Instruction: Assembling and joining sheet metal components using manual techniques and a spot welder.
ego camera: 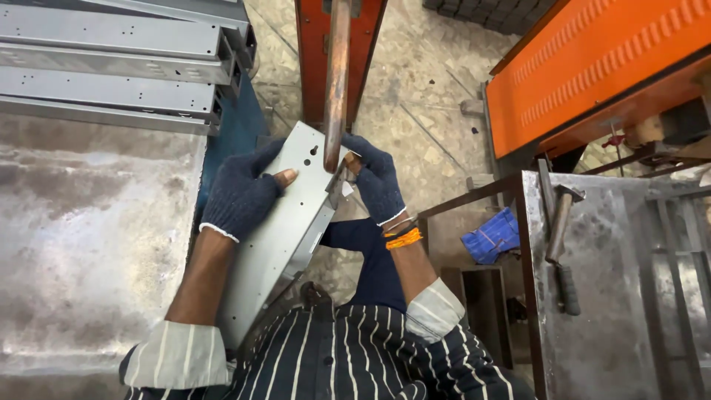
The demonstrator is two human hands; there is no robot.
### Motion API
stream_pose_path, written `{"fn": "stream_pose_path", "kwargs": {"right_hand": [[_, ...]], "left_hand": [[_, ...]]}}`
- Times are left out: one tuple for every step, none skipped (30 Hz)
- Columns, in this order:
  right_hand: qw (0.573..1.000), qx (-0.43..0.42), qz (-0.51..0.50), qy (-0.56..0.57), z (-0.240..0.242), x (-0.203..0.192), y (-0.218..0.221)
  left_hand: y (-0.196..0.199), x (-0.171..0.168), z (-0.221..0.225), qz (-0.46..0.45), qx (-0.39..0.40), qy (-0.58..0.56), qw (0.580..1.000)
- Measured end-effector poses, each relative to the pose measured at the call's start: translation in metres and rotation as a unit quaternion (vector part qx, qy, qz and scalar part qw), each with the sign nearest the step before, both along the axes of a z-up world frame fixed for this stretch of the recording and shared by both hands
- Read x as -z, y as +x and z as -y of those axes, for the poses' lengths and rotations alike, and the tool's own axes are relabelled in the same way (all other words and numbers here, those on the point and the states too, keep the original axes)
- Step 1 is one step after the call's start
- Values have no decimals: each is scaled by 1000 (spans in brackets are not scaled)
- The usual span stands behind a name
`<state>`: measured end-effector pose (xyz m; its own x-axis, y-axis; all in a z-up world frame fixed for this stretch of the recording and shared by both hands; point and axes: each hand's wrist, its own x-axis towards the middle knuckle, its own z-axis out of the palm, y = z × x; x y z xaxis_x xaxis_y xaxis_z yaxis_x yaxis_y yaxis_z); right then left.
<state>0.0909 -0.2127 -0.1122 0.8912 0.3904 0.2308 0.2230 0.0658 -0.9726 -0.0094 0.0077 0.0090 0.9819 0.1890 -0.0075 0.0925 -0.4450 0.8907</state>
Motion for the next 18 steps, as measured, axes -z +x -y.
{"fn": "stream_pose_path", "kwargs": {"right_hand": [[1000, -1, -1, 0, -1, -2, -3], [1000, 11, -2, -15, -3, -3, -6], [999, 24, -1, -31, -4, -6, -6], [999, 23, -1, -32, -1, 0, -4], [1000, 14, 3, -9, -1, 7, -3], [1000, 4, 6, 14, 0, 13, -1], [1000, 3, 5, 16, -1, 8, -3], [1000, -3, 10, 16, -2, 3, -4], [1000, -7, 15, 15, -1, -2, -5], [1000, -6, 15, 15, -1, -2, -6], [1000, -11, 17, 13, 0, -2, -5], [1000, -16, 18, 11, 0, -1, -4], [1000, -15, 17, 12, 0, -3, -6], [1000, -7, -6, -2, 0, -5, -8], [999, 0, -30, -17, -1, -7, -8], [999, 1, -29, -16, -2, -9, -9], [998, 8, -59, -21, -3, -10, -10], [996, 15, -89, -27, -4, -11, -12]], "left_hand": [[-2, 1, -1, -1, -1, 0, 1000], [-5, 3, -1, -31, -16, -14, 999], [-5, 4, -1, -59, -30, -29, 997], [-6, 9, -2, -59, -31, -29, 997], [-7, 13, -3, -17, -21, -30, 999], [-8, 17, -5, 25, -11, -30, 999], [-9, 16, -5, 24, -13, -28, 999], [-10, 16, -4, 7, -30, -29, 999], [-10, 15, -3, -10, -44, -30, 999], [-11, 16, -3, -11, -43, -30, 999], [-10, 17, -2, 4, -40, -28, 999], [-10, 18, -1, 19, -36, -26, 999], [-11, 17, 0, 18, -35, -25, 999], [-12, 16, 1, 14, -39, -30, 999], [-12, 15, 1, 10, -44, -35, 998], [-12, 13, 3, 10, -42, -34, 998], [-13, 11, 5, -14, -60, -44, 997], [-14, 9, 7, -37, -78, -55, 995]]}}
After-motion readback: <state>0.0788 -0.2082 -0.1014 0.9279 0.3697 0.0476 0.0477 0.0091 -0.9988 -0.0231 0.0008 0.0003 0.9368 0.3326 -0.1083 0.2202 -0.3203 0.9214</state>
